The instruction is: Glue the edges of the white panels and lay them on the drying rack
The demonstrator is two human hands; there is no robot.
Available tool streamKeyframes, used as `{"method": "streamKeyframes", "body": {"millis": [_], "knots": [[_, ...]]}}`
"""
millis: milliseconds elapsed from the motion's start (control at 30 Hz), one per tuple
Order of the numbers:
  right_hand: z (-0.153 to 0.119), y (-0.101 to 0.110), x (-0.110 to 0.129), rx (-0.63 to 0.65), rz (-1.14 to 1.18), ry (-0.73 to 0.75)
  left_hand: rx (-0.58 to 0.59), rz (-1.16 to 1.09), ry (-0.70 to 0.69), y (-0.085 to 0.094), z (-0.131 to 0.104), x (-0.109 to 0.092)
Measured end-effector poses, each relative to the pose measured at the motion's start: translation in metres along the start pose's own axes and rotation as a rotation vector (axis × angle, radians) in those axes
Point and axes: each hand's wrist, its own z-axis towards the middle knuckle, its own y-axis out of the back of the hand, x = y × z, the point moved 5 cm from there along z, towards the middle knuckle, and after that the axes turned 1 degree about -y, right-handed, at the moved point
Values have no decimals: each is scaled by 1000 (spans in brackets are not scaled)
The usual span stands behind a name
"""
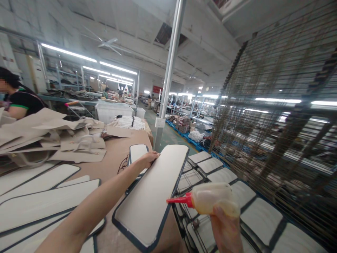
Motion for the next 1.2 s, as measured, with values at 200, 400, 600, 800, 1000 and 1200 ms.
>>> {"method": "streamKeyframes", "body": {"millis": [200,400,600,800,1000,1200], "knots": [[0,3,-4,15,14,-40,-26,0,-1,5,3,-4],[-2,1,-8,45,14,-86,-60,9,9,13,-1,-7],[-3,-1,-11,48,2,-133,-103,-2,4,19,-3,-16],[-15,1,-16,92,24,-192,-132,-7,-25,23,-3,-23],[-3,-5,-4,38,38,-99,-123,-1,-36,20,-1,-24],[26,-25,16,-40,35,32,-78,-10,-45,9,2,-25]]}}
